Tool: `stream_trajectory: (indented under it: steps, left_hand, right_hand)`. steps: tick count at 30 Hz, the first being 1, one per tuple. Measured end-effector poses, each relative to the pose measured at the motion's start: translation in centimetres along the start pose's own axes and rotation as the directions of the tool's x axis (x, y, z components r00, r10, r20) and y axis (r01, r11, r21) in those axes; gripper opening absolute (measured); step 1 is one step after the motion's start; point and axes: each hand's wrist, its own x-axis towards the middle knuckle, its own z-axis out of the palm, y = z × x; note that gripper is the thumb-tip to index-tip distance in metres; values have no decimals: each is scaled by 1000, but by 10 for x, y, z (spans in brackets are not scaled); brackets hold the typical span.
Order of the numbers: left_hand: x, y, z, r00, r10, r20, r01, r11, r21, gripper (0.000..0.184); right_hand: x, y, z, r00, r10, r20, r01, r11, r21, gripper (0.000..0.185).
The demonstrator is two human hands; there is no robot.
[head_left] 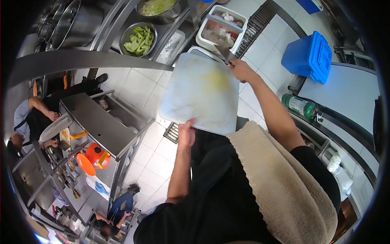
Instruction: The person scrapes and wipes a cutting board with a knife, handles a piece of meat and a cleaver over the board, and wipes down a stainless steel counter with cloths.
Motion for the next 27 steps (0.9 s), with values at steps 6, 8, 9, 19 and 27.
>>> stream_trajectory:
  steps: [6, 8, 9, 19, 27]
  left_hand:
    - [-2, 8, 10, 998, -53, -17, 53, 998, -31, 59]
    - [-1, 9, 10, 999, -45, -12, 45, 999, -13, 57]
    - [1, 7, 6, 998, -62, -6, 62, 998, -14, 57]
    - [11, -16, -2, 988, -152, -35, 149, 986, -77, 54]
    - [32, -22, -1, 988, -152, -40, 152, 988, -15, 53]
  right_hand:
    - [-96, 12, -56, 977, 171, 128, -211, 870, 446, 40]
    - [-108, 36, -67, 971, 110, 213, -237, 565, 790, 35]
    - [-112, 53, -71, 968, 65, 240, -247, 360, 900, 34]
    - [-27, 150, -43, 908, -253, 335, -413, -398, 819, 31]
    - [-91, 108, -60, 979, 33, 200, -200, 323, 925, 33]
